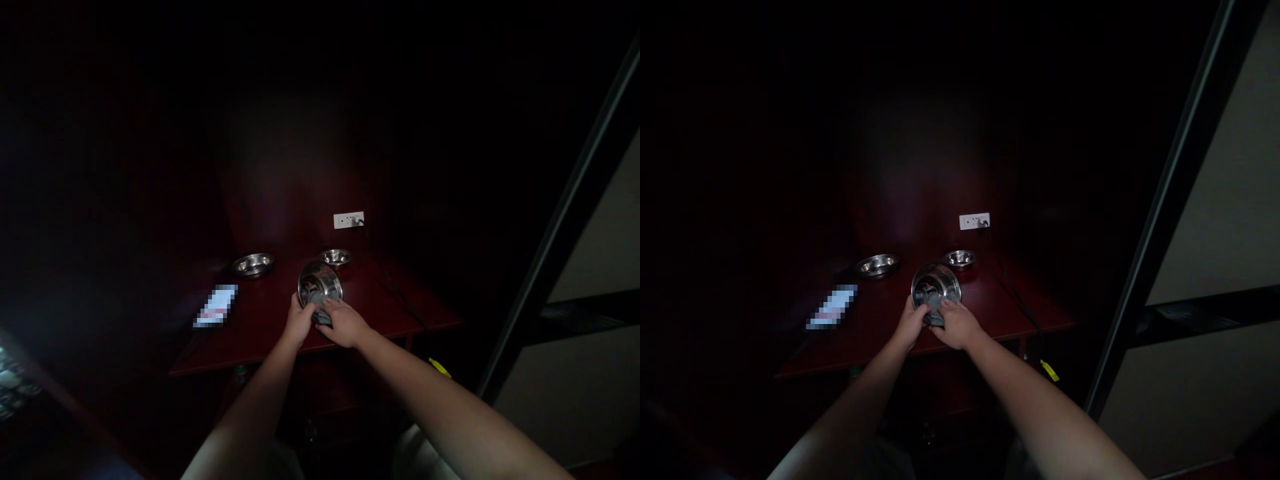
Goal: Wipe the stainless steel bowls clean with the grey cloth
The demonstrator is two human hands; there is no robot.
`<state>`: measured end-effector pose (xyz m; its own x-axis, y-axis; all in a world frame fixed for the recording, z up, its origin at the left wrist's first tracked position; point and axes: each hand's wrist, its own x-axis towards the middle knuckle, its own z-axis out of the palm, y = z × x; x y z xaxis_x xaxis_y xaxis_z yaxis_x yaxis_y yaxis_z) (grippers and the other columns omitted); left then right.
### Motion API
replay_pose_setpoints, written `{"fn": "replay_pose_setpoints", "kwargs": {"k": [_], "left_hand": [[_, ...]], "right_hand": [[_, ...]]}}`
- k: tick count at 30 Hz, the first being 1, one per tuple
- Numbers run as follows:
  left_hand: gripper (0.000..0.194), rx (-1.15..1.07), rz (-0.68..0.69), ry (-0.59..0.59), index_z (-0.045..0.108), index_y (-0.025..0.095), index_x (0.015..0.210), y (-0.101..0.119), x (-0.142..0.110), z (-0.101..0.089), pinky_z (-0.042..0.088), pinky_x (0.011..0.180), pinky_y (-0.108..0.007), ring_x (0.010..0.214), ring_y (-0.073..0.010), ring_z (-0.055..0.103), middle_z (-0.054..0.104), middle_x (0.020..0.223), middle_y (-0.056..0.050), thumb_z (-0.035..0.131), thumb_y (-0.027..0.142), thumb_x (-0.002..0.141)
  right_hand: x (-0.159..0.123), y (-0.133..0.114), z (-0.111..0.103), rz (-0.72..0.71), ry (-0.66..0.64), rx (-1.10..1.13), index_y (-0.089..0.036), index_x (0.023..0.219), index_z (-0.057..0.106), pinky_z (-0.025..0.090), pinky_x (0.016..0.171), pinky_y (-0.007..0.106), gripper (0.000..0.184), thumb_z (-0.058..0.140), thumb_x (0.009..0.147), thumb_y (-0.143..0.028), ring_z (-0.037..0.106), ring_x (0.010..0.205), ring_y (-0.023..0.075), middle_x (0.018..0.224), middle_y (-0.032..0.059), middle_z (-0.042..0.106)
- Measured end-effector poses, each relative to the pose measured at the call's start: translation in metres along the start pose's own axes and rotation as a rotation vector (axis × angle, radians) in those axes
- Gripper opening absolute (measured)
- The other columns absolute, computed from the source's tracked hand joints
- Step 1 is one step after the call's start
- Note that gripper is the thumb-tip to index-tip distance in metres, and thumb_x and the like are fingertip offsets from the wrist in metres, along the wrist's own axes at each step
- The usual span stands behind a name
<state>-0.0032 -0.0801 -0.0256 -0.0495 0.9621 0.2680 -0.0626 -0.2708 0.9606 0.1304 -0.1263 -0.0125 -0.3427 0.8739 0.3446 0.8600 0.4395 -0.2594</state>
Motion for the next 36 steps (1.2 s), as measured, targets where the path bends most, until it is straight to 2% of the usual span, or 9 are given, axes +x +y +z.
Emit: {"fn": "replay_pose_setpoints", "kwargs": {"k": [7,15,22,28,36], "left_hand": [[0.035,0.018,0.012,0.025,0.054,0.016,0.097,0.003,-0.001,-0.001,0.044,0.077,-0.031,0.081,-0.0175,0.057,0.062,0.088,-0.005,0.057,0.019,0.062],[0.033,0.015,0.033,0.046,0.056,0.016,0.096,0.003,0.001,0.000,0.042,0.080,-0.030,0.082,-0.0171,0.056,0.061,0.087,-0.004,0.053,0.020,0.063],[0.034,-0.005,0.027,0.027,0.055,0.015,0.096,0.001,0.003,0.000,0.042,0.081,-0.030,0.082,-0.0169,0.057,0.062,0.089,-0.004,0.055,0.022,0.063],[0.039,-0.015,0.017,0.006,0.053,0.015,0.101,0.001,0.002,0.000,0.043,0.081,-0.032,0.085,-0.0179,0.057,0.062,0.094,-0.006,0.057,0.022,0.063],[0.037,-0.005,0.005,-0.011,0.054,0.017,0.098,-0.002,0.003,-0.001,0.043,0.081,-0.032,0.084,-0.0176,0.057,0.062,0.092,-0.005,0.059,0.025,0.063]], "right_hand": [[-0.003,-0.010,0.003,0.035,-0.005,-0.016,-0.002,0.126,0.044,0.020,0.108,0.041,0.066,0.041,0.081,-0.050,0.034,0.127,0.0272,0.133,0.0210,0.042],[-0.008,-0.018,0.007,-0.022,0.028,0.080,-0.009,0.129,0.041,0.026,0.106,0.042,0.054,0.045,0.081,-0.034,0.040,0.124,0.0250,0.131,0.0173,0.046],[-0.008,-0.016,0.008,-0.049,0.059,0.139,-0.009,0.125,0.045,0.027,0.105,0.042,0.052,0.049,0.080,-0.035,0.042,0.122,0.0255,0.129,0.0178,0.048],[-0.006,-0.013,0.007,-0.045,0.067,0.130,-0.008,0.124,0.045,0.027,0.105,0.043,0.053,0.050,0.078,-0.034,0.043,0.121,0.0257,0.128,0.0178,0.049],[-0.010,-0.015,0.005,-0.037,0.098,0.083,-0.009,0.124,0.045,0.028,0.104,0.040,0.054,0.052,0.075,-0.030,0.045,0.119,0.0243,0.126,0.0160,0.051]]}}
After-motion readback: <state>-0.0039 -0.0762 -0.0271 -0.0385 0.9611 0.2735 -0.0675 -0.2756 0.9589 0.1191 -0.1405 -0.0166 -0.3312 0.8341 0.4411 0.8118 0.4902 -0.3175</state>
